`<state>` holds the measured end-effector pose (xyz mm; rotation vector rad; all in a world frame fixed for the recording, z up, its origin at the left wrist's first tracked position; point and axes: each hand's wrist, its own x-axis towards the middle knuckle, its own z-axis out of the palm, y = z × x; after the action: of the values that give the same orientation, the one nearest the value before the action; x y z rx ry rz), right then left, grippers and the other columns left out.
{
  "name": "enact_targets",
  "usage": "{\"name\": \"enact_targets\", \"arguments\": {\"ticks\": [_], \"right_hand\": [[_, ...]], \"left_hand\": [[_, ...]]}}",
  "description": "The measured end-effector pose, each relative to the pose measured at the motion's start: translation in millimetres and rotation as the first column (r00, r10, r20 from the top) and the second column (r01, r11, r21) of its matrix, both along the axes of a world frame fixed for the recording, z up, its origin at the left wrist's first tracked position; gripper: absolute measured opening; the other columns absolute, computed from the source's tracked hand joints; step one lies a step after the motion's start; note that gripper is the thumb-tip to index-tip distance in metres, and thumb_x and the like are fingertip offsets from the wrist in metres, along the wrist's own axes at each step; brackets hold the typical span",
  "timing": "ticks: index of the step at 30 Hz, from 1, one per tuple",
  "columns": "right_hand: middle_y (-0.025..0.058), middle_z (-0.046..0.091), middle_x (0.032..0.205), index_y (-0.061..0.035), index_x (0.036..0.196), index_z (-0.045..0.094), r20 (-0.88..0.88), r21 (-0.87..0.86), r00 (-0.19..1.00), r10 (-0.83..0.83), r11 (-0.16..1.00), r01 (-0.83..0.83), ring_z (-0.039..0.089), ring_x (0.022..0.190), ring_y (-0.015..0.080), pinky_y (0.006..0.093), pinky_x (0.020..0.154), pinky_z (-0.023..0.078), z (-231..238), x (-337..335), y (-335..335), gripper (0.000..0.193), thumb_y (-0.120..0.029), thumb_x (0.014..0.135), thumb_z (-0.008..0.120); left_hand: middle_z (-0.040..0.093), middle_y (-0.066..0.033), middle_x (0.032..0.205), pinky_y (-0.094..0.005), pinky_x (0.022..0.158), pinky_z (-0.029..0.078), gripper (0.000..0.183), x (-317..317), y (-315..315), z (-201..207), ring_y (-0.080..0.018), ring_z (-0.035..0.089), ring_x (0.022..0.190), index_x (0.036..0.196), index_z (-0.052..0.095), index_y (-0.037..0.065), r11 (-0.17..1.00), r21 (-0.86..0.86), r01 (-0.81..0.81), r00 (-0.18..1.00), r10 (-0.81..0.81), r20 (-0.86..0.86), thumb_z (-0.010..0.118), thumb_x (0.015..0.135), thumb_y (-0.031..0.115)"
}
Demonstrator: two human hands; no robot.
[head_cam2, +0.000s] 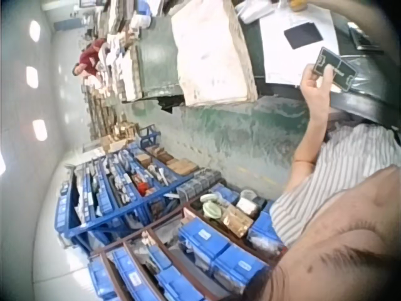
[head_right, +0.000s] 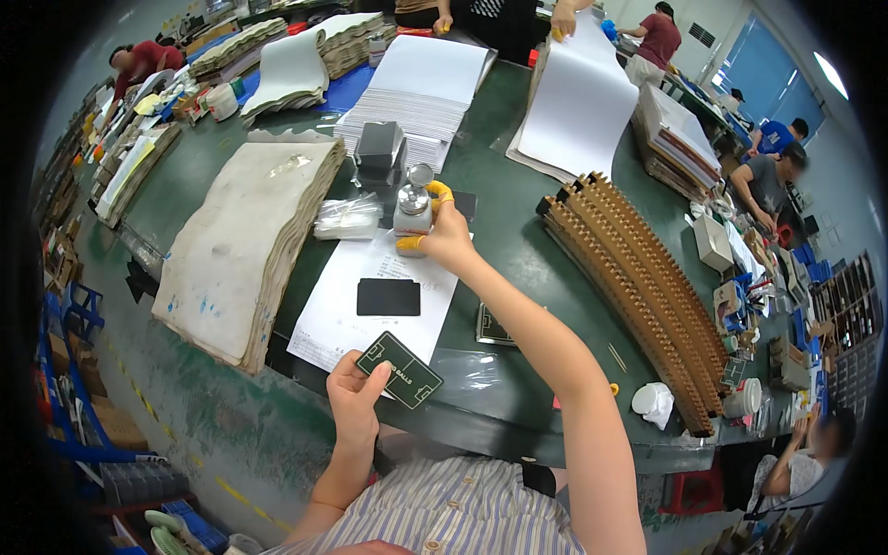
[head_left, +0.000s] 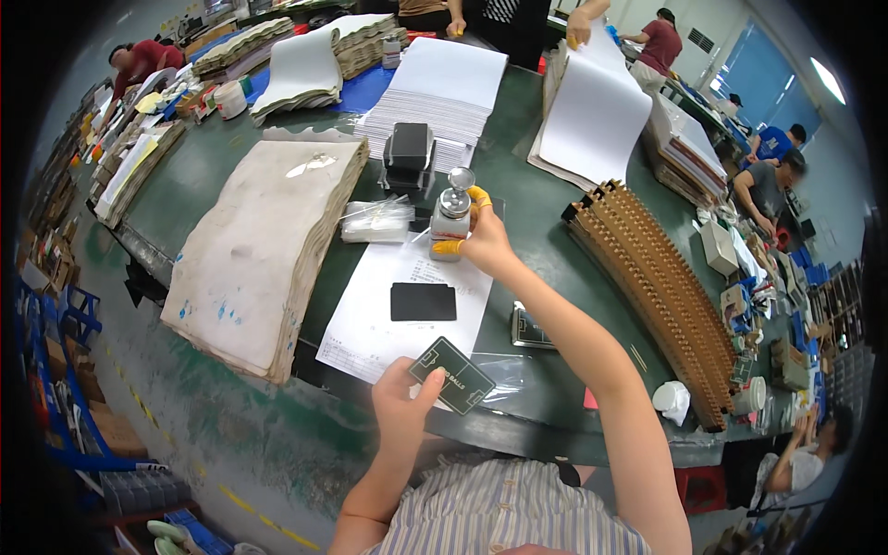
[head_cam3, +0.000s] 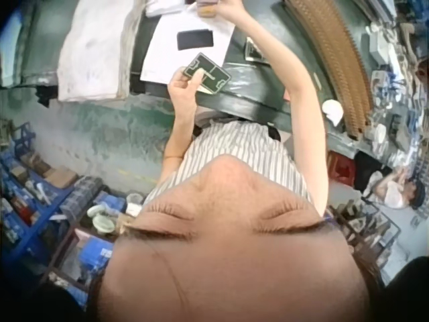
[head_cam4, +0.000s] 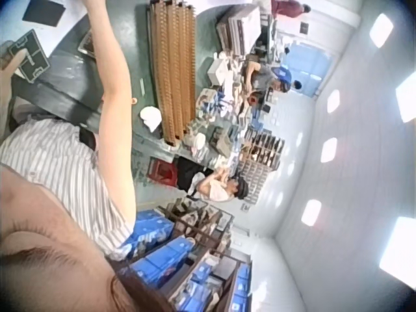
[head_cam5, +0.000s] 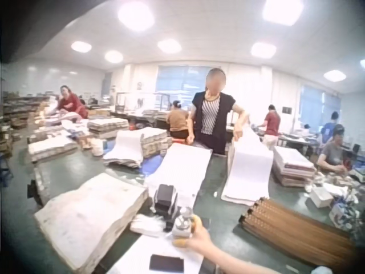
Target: The person wipes a small rectangular card with a white tissue and then uses a wooden stick to rub the surface of the card. The person repeats this process on multiple cards, handling them one at a time on a green workbench in a factory setting.
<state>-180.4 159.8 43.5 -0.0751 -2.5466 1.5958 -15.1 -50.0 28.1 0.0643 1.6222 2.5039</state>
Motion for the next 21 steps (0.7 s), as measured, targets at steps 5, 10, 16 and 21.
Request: {"name": "enact_targets", "arguments": {"ticks": [5, 10, 16, 21], "right_hand": [[0.0162, 0.051, 0.127, -0.0096, 0.144, 0.011, -0.193, -0.023, 0.980, 0.047, 0.998, -0.053, 0.050, 0.118, 0.0292, 0.0392, 0.100, 0.040, -6.7, 5.4, 7.0, 0.114, -0.010, 0.059, 0.088], [0.0145, 0.042, 0.136, -0.0080, 0.147, 0.013, -0.305, 0.296, 0.949, -0.080, 0.939, 0.175, 0.039, 0.128, 0.0263, 0.0401, 0.109, 0.028, 44.8, 112.1, 41.6, 0.101, -0.019, 0.072, 0.080], [0.0110, 0.065, 0.109, -0.0052, 0.131, 0.047, -0.295, 0.356, 0.815, -0.499, 0.734, 0.579, 0.060, 0.103, 0.0262, 0.0363, 0.094, 0.042, 65.3, 296.6, 124.3, 0.057, -0.010, 0.079, 0.071], [0.0133, 0.060, 0.119, -0.0016, 0.129, 0.048, -0.096, 0.688, 0.742, -0.664, 0.494, 0.531, 0.054, 0.112, 0.0268, 0.0362, 0.099, 0.038, 30.5, 406.4, 158.6, 0.047, -0.011, 0.086, 0.063]], "left_hand": [[0.063, -0.0039, 0.080, -0.0234, 0.067, 0.044, 0.009, 5.2, 3.7, 3.5, -0.0082, 0.056, 0.075, 0.085, 0.061, -0.002, 0.999, -0.042, 0.014, 1.000, -0.014, -0.003, 0.068, 0.081, 0.002], [0.064, -0.0040, 0.085, -0.0216, 0.068, 0.047, 0.011, 13.9, 4.9, 13.8, -0.0081, 0.058, 0.073, 0.092, 0.059, -0.002, 0.999, -0.042, -0.016, 0.998, 0.018, 0.063, 0.062, 0.082, -0.004], [0.063, -0.0042, 0.088, -0.0227, 0.069, 0.047, 0.012, 18.0, -6.2, -5.9, -0.0088, 0.058, 0.075, 0.097, 0.057, -0.003, 0.999, -0.005, -0.050, 0.998, 0.051, 0.035, 0.058, 0.085, -0.004], [0.060, -0.0016, 0.078, -0.0203, 0.065, 0.043, 0.012, 15.1, 19.5, -2.9, -0.0044, 0.053, 0.068, 0.080, 0.052, 0.003, 0.998, 0.029, 0.057, 0.998, -0.058, 0.025, 0.062, 0.084, -0.003]]}}
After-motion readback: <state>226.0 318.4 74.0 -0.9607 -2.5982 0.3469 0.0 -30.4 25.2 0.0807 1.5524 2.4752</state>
